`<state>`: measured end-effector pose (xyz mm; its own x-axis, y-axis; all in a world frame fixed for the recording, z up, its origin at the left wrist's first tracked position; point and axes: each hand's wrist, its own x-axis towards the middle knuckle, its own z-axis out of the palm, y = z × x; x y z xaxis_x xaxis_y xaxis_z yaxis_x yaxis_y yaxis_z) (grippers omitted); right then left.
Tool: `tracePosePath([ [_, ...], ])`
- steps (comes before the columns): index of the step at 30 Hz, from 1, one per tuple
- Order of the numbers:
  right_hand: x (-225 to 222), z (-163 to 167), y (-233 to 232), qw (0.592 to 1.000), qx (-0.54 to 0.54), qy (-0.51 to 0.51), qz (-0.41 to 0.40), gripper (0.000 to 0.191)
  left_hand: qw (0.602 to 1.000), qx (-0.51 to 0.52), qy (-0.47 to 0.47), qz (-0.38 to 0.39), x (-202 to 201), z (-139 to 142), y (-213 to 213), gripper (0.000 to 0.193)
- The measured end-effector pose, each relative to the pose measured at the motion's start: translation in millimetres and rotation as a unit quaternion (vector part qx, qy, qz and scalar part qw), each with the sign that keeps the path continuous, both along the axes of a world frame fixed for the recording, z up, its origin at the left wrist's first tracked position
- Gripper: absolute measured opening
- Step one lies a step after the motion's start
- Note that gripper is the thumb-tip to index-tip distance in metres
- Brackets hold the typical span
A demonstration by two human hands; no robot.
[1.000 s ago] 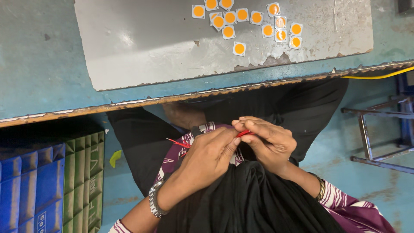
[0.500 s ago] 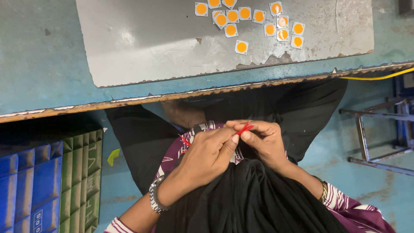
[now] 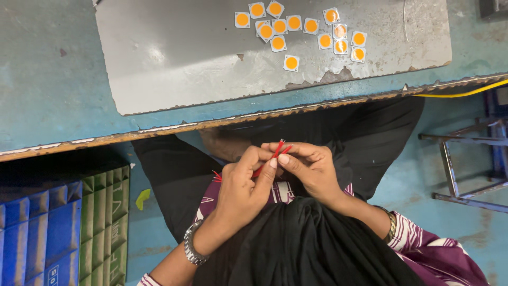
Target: The person sits at a factory workbench preparing wire ends for LED assembly. They dip the ends of black and red wires one at a time into a blue cup of flux paste, strip and twist the wire ends with pliers, and finally pick up a soldering iron to tin the stripped ends.
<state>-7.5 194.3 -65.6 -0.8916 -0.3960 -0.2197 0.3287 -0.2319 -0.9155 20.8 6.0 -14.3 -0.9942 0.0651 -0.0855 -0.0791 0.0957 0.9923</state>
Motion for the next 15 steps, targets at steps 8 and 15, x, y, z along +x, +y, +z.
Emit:
tracePosePath([
  [8, -0.2, -6.4, -2.8, 1.000, -0.012, -0.017, -0.013, 0.033, 0.999, 0.010, 0.049, 0.005, -1.6, -2.7, -2.4, 0.012],
  [15, 11.3, -4.1, 2.5, 0.993, 0.064, 0.090, -0.037, 0.044, 0.995, -0.093, -0.026, -0.029, 2.7, 1.1, -2.2, 0.012],
])
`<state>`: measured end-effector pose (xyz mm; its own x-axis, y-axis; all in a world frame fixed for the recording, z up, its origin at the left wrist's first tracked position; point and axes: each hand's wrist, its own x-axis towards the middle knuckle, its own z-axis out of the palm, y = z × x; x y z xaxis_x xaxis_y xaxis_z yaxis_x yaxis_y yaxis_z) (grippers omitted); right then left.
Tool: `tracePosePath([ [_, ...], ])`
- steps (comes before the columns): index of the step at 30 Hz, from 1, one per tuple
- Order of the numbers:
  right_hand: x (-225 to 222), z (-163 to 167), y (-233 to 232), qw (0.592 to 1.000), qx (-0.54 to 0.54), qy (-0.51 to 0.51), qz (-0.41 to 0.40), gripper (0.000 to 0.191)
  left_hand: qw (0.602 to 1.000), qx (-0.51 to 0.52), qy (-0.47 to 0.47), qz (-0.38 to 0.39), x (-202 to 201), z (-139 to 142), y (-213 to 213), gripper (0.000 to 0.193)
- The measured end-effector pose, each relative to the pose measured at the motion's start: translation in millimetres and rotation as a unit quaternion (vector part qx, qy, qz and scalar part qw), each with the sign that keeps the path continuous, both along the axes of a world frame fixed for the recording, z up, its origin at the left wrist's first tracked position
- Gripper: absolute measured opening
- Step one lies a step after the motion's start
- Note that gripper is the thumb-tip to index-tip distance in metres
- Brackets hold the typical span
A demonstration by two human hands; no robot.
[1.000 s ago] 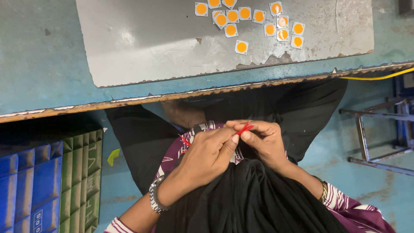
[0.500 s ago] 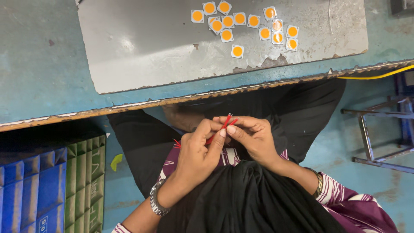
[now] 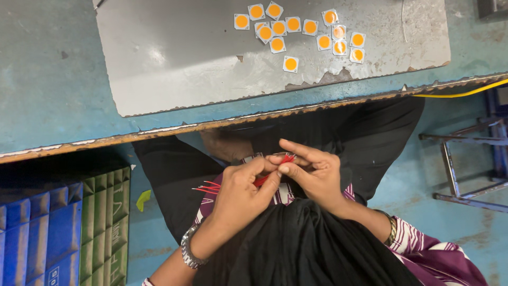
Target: The person sits at a factory workbench preparing wire ends for LED assembly. They dip the ends of black and red wires one at a time into a blue cup of flux paste, strip and twist the wire ends with pliers, and finally pick up a soldering iron to tin the stripped ends.
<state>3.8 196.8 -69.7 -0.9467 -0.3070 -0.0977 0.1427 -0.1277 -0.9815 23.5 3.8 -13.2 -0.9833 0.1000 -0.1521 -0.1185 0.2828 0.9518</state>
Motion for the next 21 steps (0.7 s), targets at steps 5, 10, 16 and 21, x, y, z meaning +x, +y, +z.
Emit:
tracePosePath([
  [5, 3.1, 3.8, 4.4, 0.995, 0.009, 0.102, -0.008, 0.036, 0.996, 0.065, 0.067, -0.007, -0.1, -0.1, 1.9, 0.012],
  [10, 0.5, 4.1, 6.4, 0.992, 0.022, 0.121, -0.022, 0.033, 0.995, 0.041, 0.092, 0.003, 2.1, -2.6, 3.7, 0.014],
  [16, 0.9, 2.8, 4.5, 0.972, 0.041, 0.233, -0.012, 0.027, 0.994, -0.007, 0.108, -0.016, 1.1, -7.0, 4.8, 0.016],
  [21, 2.9, 5.2, 4.8, 0.981, 0.018, 0.190, -0.014, 0.049, 0.997, 0.025, 0.072, -0.012, 0.7, -2.0, 6.0, 0.015],
])
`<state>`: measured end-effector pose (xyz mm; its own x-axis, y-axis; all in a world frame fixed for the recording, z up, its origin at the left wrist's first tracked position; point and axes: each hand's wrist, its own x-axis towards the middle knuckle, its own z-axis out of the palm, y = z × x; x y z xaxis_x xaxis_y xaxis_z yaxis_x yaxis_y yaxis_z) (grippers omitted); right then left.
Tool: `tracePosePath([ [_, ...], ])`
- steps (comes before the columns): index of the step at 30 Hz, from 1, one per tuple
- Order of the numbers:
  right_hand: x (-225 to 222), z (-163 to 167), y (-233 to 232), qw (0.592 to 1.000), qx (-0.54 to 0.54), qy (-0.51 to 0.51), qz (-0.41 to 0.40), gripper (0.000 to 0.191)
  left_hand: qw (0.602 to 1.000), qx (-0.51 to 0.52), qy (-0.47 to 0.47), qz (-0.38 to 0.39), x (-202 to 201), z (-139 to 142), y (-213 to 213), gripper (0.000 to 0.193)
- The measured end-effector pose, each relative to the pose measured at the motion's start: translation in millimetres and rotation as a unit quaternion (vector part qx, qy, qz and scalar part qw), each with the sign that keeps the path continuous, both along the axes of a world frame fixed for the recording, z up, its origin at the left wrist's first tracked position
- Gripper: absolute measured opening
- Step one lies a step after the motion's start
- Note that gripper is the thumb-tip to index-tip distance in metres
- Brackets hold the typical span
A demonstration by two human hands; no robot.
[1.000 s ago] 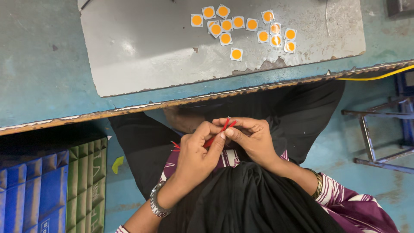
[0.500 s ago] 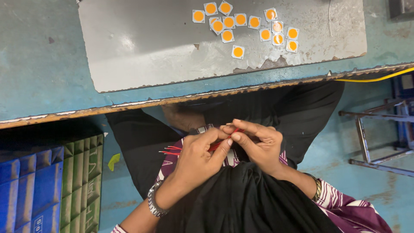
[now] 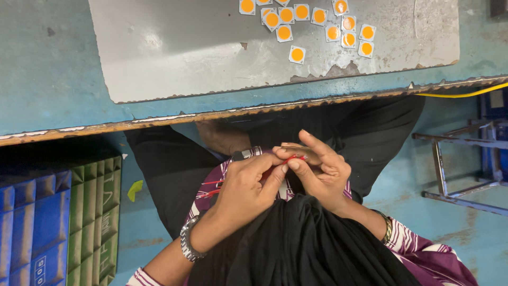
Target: The person sits at a factory workbench preparing wire ends for LED assembly. They dip the ends of black and red wires one at a time into a blue cup of flux paste, strip and twist the wire ends with pliers, and finally pick up a soldering iron to tin the stripped ends.
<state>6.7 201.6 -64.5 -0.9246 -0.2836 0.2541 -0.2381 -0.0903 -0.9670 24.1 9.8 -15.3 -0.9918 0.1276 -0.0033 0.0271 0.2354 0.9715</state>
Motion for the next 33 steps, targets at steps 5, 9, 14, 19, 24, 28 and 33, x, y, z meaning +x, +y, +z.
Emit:
tracePosePath([
  [5, 1.2, 0.0, -0.8, 0.999, -0.020, -0.046, 0.011, 0.052, 0.999, -0.003, 0.049, -0.005, 0.8, -2.1, 0.2, 0.015],
  [9, -5.4, -2.4, 3.0, 0.975, -0.093, -0.198, 0.051, 0.058, 1.000, 0.013, 0.019, 0.009, 0.8, -4.1, -0.1, 0.017],
  [14, -8.7, -8.3, 9.0, 0.967, -0.024, -0.233, 0.099, 0.030, 0.998, 0.064, -0.027, 0.000, -1.0, -3.2, -2.9, 0.018],
  [19, -8.2, -16.0, 8.7, 0.967, -0.006, -0.250, 0.055, 0.021, 0.996, 0.069, -0.054, -0.002, -4.1, -2.3, -2.6, 0.019],
  [24, -12.4, -17.8, 7.0, 0.954, -0.013, -0.295, 0.048, 0.022, 0.993, 0.075, -0.096, -0.004, -4.6, -3.9, -1.8, 0.022],
  [28, -11.4, -14.4, 5.0, 0.949, -0.055, -0.304, 0.068, 0.025, 0.982, 0.122, -0.138, 0.025, -1.6, -9.3, 0.2, 0.023],
  [33, -10.9, -10.1, 5.0, 0.919, -0.112, -0.367, 0.096, 0.034, 0.971, 0.166, -0.171, 0.026, -0.9, -16.5, -2.2, 0.025],
])
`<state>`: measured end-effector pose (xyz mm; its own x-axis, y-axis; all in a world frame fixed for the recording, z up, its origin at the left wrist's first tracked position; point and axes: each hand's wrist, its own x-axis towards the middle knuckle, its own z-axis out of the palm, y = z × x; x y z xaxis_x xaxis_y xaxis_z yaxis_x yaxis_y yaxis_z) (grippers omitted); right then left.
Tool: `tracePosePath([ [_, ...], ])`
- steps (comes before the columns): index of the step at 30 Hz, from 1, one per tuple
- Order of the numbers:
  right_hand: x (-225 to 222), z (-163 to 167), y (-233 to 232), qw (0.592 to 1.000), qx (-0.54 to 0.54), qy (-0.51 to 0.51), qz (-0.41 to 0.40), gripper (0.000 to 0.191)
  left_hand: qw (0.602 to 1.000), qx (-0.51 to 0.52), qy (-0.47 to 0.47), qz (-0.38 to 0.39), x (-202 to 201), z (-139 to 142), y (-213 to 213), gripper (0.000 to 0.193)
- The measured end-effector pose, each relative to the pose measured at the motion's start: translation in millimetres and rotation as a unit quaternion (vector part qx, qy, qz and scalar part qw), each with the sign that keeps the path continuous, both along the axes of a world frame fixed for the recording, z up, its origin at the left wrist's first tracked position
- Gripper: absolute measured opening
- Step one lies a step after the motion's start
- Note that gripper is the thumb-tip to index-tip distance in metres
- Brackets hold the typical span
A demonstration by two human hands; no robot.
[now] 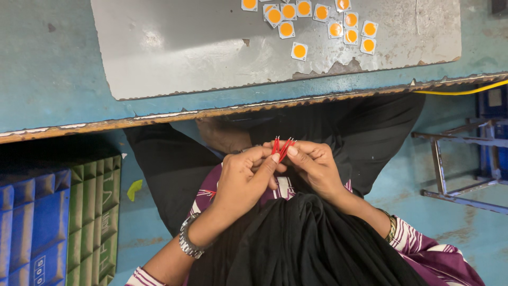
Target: The person sits at a factory workbench preparing wire ends for LED assembly. They dip the ends of black and red wires one at a time into a blue cup of flux paste, strip and twist the wire ends with pliers, and finally pick up a soldering iron to tin the stripped ends.
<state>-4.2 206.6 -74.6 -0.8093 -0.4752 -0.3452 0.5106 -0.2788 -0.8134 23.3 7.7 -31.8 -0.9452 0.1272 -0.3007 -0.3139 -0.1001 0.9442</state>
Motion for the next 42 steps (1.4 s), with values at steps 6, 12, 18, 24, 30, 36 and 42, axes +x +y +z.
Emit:
tracePosePath([
  [6, -0.5, -3.9, -4.3, 1.000, -0.006, 0.016, -0.004, 0.032, 0.999, -0.025, 0.025, -0.033, 0.9, -3.3, -3.7, 0.027],
  [12, 2.0, -7.0, -3.3, 0.999, 0.042, 0.028, 0.012, 0.030, 0.994, -0.073, 0.014, -0.077, 1.1, -0.4, -6.0, 0.031],
  [18, 3.0, -4.1, -6.3, 0.997, 0.040, 0.064, -0.025, 0.024, 0.996, -0.063, 0.040, -0.041, -1.8, 11.5, -5.8, 0.019],
  [24, -5.1, 14.0, -18.7, 0.988, 0.065, 0.134, -0.031, 0.026, 0.980, -0.137, 0.136, 0.042, -1.2, 25.2, -8.4, 0.013],
  [30, -14.4, 23.5, -32.3, 0.992, 0.033, 0.125, -0.008, 0.029, 0.961, -0.166, 0.194, 0.102, -0.4, 27.8, -10.5, 0.011],
  [36, -15.4, 17.9, -36.7, 0.990, 0.020, 0.135, -0.019, 0.024, 0.961, -0.176, 0.170, 0.127, 2.8, 18.5, -9.8, 0.011],
  [42, -14.7, 13.5, -40.0, 0.993, 0.013, 0.118, -0.019, 0.025, 0.974, -0.103, 0.150, 0.138, 3.3, 9.2, -5.9, 0.013],
])
